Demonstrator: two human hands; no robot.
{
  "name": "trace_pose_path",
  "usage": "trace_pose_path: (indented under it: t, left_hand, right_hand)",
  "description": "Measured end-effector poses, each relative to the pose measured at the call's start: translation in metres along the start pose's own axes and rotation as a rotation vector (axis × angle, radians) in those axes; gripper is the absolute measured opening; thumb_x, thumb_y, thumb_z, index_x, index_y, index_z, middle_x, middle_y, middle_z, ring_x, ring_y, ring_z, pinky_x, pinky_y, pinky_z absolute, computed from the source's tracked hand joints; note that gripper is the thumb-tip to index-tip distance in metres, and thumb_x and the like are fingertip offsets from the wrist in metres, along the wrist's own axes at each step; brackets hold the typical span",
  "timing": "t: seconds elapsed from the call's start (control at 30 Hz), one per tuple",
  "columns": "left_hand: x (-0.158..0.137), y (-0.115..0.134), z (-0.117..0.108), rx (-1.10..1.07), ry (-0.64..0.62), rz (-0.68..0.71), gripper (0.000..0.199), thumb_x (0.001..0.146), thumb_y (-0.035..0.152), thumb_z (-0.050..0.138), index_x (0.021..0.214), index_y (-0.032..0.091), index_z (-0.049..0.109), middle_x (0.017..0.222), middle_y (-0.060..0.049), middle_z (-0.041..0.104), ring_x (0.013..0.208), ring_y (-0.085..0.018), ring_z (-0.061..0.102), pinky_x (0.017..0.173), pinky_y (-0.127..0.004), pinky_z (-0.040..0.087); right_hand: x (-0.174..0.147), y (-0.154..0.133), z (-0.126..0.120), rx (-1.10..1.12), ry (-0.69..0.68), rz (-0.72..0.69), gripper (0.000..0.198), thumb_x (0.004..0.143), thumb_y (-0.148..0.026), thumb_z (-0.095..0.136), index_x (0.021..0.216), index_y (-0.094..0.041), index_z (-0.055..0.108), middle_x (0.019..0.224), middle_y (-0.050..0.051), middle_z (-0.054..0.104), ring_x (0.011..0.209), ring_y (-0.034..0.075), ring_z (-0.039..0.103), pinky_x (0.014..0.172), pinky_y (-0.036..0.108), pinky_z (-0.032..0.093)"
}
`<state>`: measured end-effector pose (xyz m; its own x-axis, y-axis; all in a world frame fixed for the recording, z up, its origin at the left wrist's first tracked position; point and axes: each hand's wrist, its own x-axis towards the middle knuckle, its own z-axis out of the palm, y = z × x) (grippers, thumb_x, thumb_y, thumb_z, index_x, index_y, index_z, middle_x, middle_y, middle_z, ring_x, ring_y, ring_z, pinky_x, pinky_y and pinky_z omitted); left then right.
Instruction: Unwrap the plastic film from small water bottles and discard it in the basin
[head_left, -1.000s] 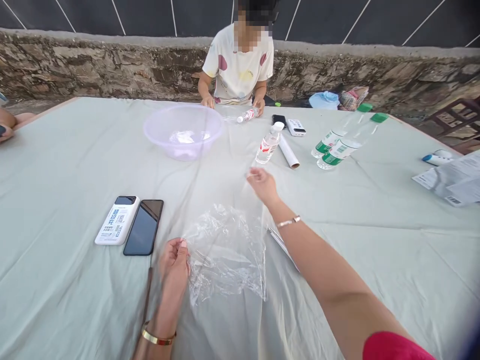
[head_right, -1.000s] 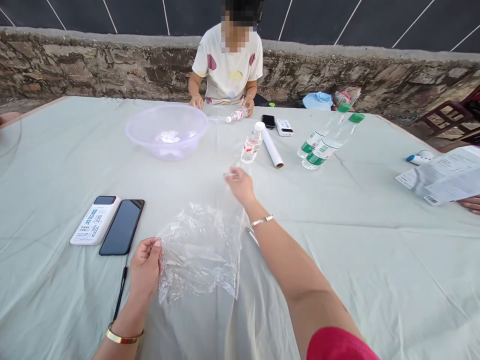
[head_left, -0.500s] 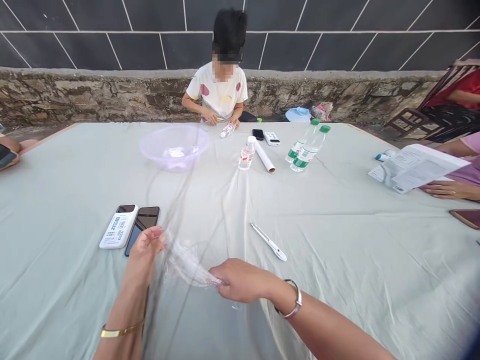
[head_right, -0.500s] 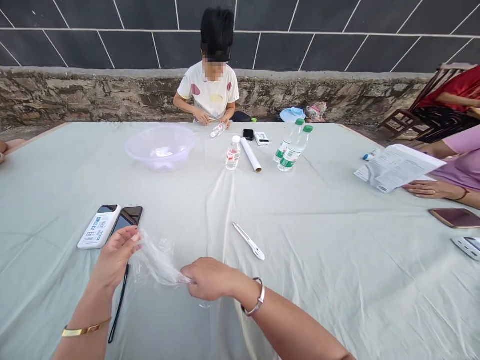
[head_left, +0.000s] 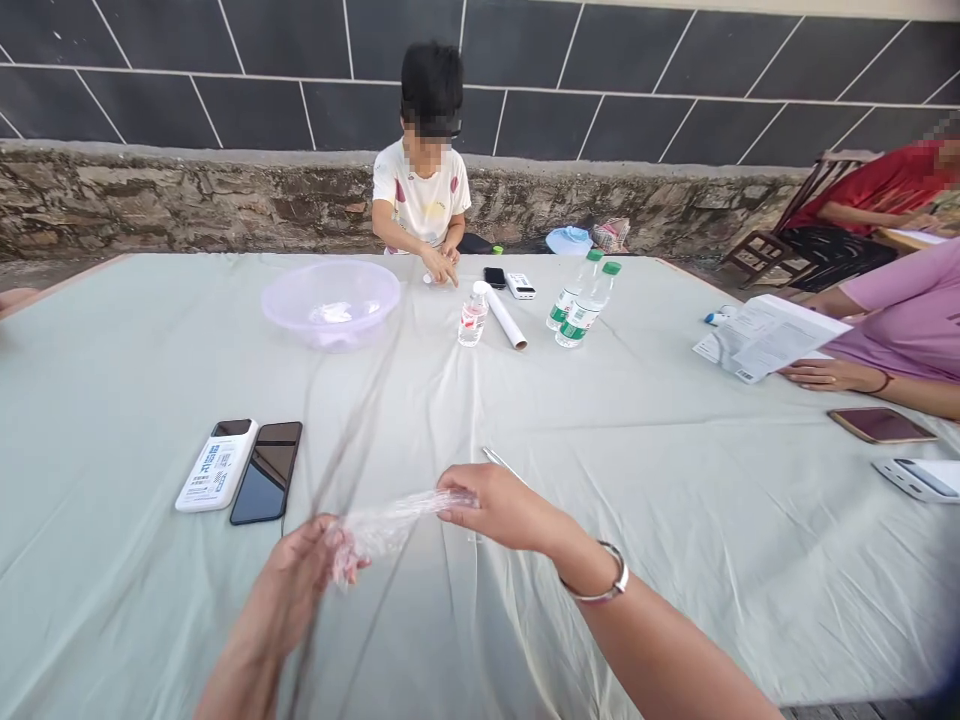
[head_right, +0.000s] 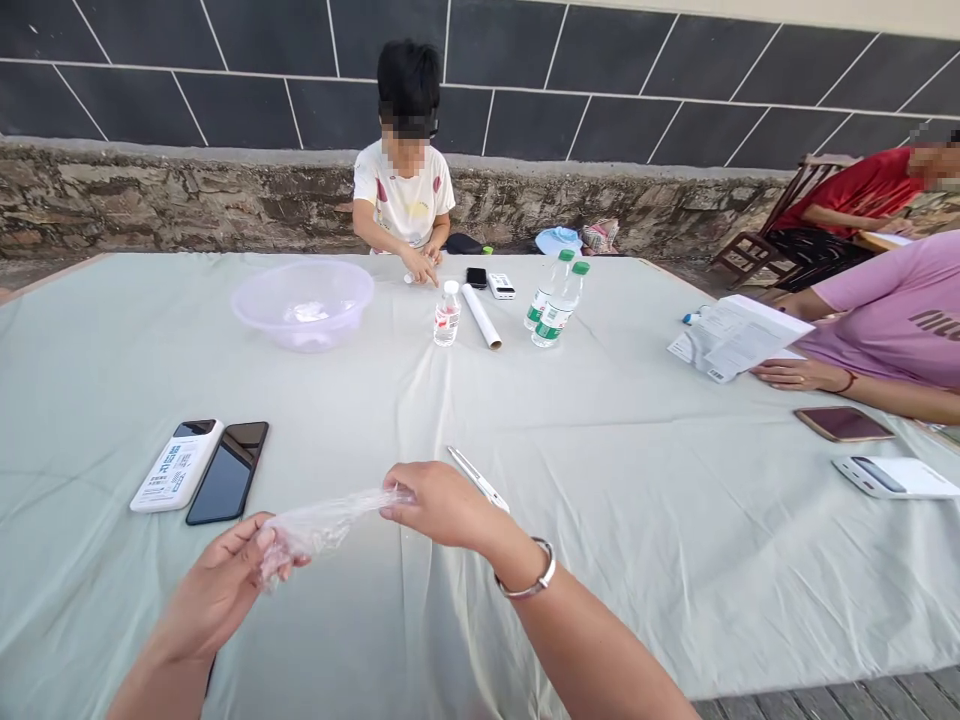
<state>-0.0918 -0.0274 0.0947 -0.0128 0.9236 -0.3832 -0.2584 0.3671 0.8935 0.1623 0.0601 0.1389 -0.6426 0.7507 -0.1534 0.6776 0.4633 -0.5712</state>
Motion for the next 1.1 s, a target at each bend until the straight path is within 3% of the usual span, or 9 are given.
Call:
trace_pose_path:
  t: [0.13,0.23,0.4,0.5,0.57,0.67,0.8,0.97,1.1]
  left_hand:
    - [0.023,0.007,0.019,-0.416,0.431,0.003,0.028,0.06,0.031,0.08,0.068,0.018,0.057,0.054,0.004,0.058,0.051,-0.011,0.057,0.064,-0.029,0.053]
    - [0.033,0.002,0.045,-0.39,0.552,0.036,0.028,0.06,0.028,0.077,0.074,0.019,0.055,0.064,0.001,0.065,0.057,-0.013,0.062,0.061,-0.028,0.051]
    - [0.023,-0.014,0.062,0.252,0.328,0.175,0.028,0.064,0.038,0.076,0.08,0.019,0.064,0.076,-0.002,0.067,0.068,-0.015,0.06,0.063,-0.026,0.046]
    - [0.016,-0.018,0.06,0.154,0.06,0.117,0.03,0.07,0.046,0.071,0.074,0.017,0.063,0.064,0.001,0.059,0.057,-0.011,0.05,0.053,-0.023,0.04]
    - [0.015,-0.018,0.059,-0.055,-0.01,0.062,0.037,0.072,0.053,0.067,0.072,0.016,0.062,0.057,0.003,0.052,0.051,-0.009,0.044,0.049,-0.022,0.036]
    - [0.018,-0.017,0.063,-0.324,0.031,0.022,0.041,0.068,0.055,0.071,0.071,0.016,0.06,0.057,0.004,0.051,0.051,-0.008,0.044,0.048,-0.022,0.035]
    - [0.028,-0.018,0.069,-0.497,0.172,0.045,0.038,0.059,0.042,0.082,0.07,0.017,0.057,0.063,0.003,0.057,0.056,-0.009,0.05,0.053,-0.022,0.039]
    - [0.03,-0.025,0.073,-0.403,0.222,0.154,0.034,0.069,0.046,0.075,0.082,0.019,0.058,0.08,0.0,0.062,0.069,-0.013,0.057,0.062,-0.025,0.045]
    - [0.028,-0.03,0.07,-0.257,0.086,0.18,0.045,0.074,0.052,0.068,0.103,0.02,0.058,0.095,-0.006,0.064,0.087,-0.02,0.061,0.067,-0.029,0.048]
  right_hand:
    - [0.0,-0.016,0.062,-0.3,-0.135,-0.087,0.02,0.094,-0.028,0.045,0.091,-0.016,0.06,0.083,0.006,0.067,0.068,0.015,0.06,0.056,0.025,0.034]
    - [-0.008,-0.042,0.087,-0.418,-0.224,-0.244,0.02,0.093,-0.031,0.048,0.092,-0.014,0.059,0.078,0.007,0.067,0.064,0.017,0.06,0.053,0.027,0.036]
    - [-0.022,-0.057,0.05,-0.349,-0.094,-0.266,0.016,0.089,-0.028,0.055,0.097,-0.015,0.06,0.082,0.007,0.066,0.07,0.018,0.062,0.061,0.028,0.043]
    - [-0.014,-0.042,0.028,0.024,0.136,-0.166,0.019,0.086,-0.028,0.058,0.104,-0.02,0.06,0.093,0.004,0.065,0.078,0.015,0.061,0.069,0.026,0.045]
    - [-0.004,-0.029,0.031,0.293,0.272,-0.051,0.023,0.082,-0.031,0.063,0.103,-0.021,0.06,0.096,0.003,0.065,0.078,0.013,0.06,0.07,0.025,0.046]
    - [0.008,-0.018,0.056,0.6,0.387,0.056,0.029,0.085,-0.04,0.058,0.106,-0.02,0.059,0.099,0.005,0.064,0.078,0.014,0.059,0.07,0.027,0.048]
    - [0.007,-0.022,0.091,0.836,0.356,-0.033,0.047,0.093,-0.048,0.042,0.131,-0.02,0.044,0.117,0.009,0.06,0.097,0.017,0.06,0.086,0.033,0.049]
    - [0.007,-0.033,0.099,0.871,0.29,-0.049,0.051,0.095,-0.047,0.041,0.14,-0.024,0.036,0.122,0.008,0.058,0.106,0.019,0.056,0.095,0.037,0.045]
    - [0.015,-0.033,0.096,1.07,0.257,-0.003,0.048,0.092,-0.05,0.044,0.134,-0.026,0.044,0.111,0.006,0.06,0.1,0.019,0.057,0.089,0.037,0.048]
